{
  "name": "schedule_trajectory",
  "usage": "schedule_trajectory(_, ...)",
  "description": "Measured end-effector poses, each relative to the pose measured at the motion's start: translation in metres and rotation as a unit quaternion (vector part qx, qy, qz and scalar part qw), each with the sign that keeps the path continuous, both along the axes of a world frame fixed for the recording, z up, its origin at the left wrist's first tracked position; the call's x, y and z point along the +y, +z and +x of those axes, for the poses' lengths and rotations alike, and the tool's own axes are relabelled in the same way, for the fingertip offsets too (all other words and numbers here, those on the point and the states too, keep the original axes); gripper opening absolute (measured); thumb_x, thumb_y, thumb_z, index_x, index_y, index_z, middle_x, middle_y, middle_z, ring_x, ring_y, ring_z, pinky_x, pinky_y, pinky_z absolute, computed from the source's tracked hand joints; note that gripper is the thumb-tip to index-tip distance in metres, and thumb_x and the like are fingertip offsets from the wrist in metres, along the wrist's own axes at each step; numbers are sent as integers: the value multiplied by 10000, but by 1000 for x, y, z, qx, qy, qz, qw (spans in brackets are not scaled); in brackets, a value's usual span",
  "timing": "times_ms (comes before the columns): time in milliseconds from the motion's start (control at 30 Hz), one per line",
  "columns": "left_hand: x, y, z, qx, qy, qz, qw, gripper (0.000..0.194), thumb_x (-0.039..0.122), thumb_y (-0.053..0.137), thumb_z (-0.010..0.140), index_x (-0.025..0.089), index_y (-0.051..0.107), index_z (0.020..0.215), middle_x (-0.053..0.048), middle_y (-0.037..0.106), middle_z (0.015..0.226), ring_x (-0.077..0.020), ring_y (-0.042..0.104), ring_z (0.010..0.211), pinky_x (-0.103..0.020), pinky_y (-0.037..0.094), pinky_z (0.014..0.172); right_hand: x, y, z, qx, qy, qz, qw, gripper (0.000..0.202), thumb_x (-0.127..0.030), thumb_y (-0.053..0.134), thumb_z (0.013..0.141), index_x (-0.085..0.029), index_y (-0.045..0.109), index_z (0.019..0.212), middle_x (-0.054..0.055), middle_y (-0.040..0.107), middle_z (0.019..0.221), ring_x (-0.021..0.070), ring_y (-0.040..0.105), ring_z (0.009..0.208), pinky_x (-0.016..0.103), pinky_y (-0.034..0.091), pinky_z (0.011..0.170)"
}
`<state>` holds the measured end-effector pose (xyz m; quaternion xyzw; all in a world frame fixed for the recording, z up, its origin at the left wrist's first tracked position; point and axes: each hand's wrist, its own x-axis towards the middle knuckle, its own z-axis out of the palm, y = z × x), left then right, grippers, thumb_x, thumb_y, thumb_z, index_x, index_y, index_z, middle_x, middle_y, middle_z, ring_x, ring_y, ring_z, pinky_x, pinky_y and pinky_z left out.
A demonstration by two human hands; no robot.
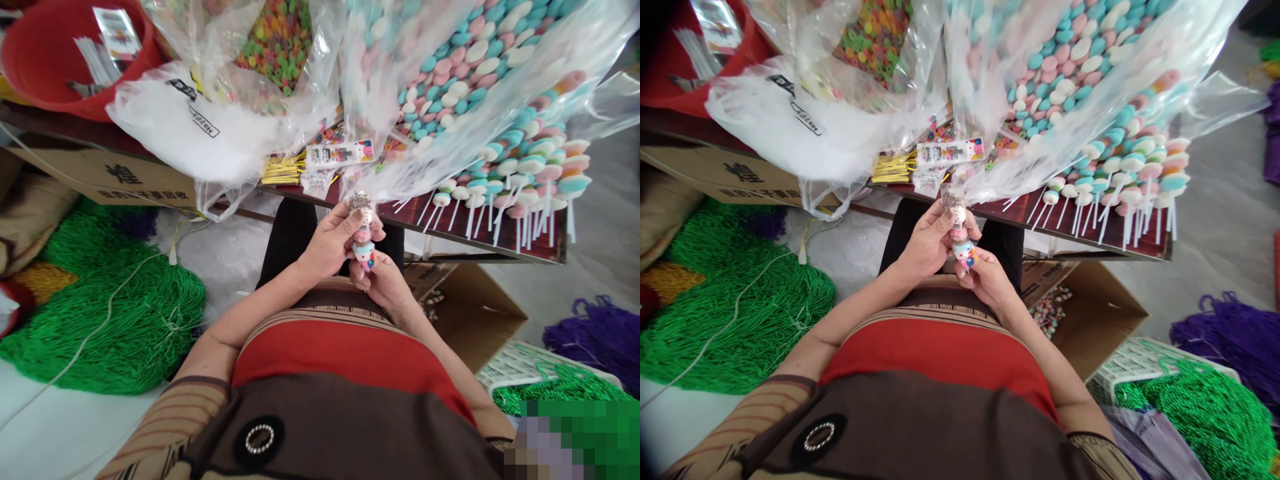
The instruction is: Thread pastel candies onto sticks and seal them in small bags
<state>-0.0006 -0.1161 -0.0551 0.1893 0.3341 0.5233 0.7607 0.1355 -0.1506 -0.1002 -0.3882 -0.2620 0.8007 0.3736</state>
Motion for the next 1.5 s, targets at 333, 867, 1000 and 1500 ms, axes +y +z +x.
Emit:
schedule_trajectory(333, 26, -3, -6, -12, 151, -61, 987, 141, 335, 660, 965, 207, 643, 907, 36, 635, 733, -52, 577, 577, -233, 555, 718, -1, 11, 12, -23, 24, -16, 999, 498, -650, 752, 790, -215, 739, 1034, 48, 766, 841, 153, 681, 677, 279, 540, 618)
schedule_trajectory(867, 18, 2, -7, 8, 58, -51, 997, 199, 382, 707, 929, 203, 685, 1012, -9, 723, 824, -174, 758, 871, -273, 582, 773, -1, 27, 4, -120, 35, 24, 992, 391, -589, 752, 831, -214, 705, 931, -64, 557, 489, 81, 412, 421, 218, 233, 429)
schedule_trajectory(1000, 8, -6, -3, 28, 16, -40, 999, 212, 396, 758, 882, 209, 673, 934, -1, 712, 802, -140, 729, 780, -207, 508, 619, 3, 28, -1, -113, 2, 58, 992, 379, -591, 742, 842, -218, 683, 878, -62, 558, 502, 79, 411, 435, 230, 263, 458)
schedule_trajectory(1500, 14, -13, -9, 99, 5, 48, 994, 435, 537, 812, 785, 196, 635, 990, -18, 731, 883, -163, 728, 870, -278, 553, 794, 4, 19, -3, -48, -1, 82, 995, 388, -596, 703, 878, -215, 657, 932, -82, 501, 467, 91, 359, 406, 254, 262, 467)
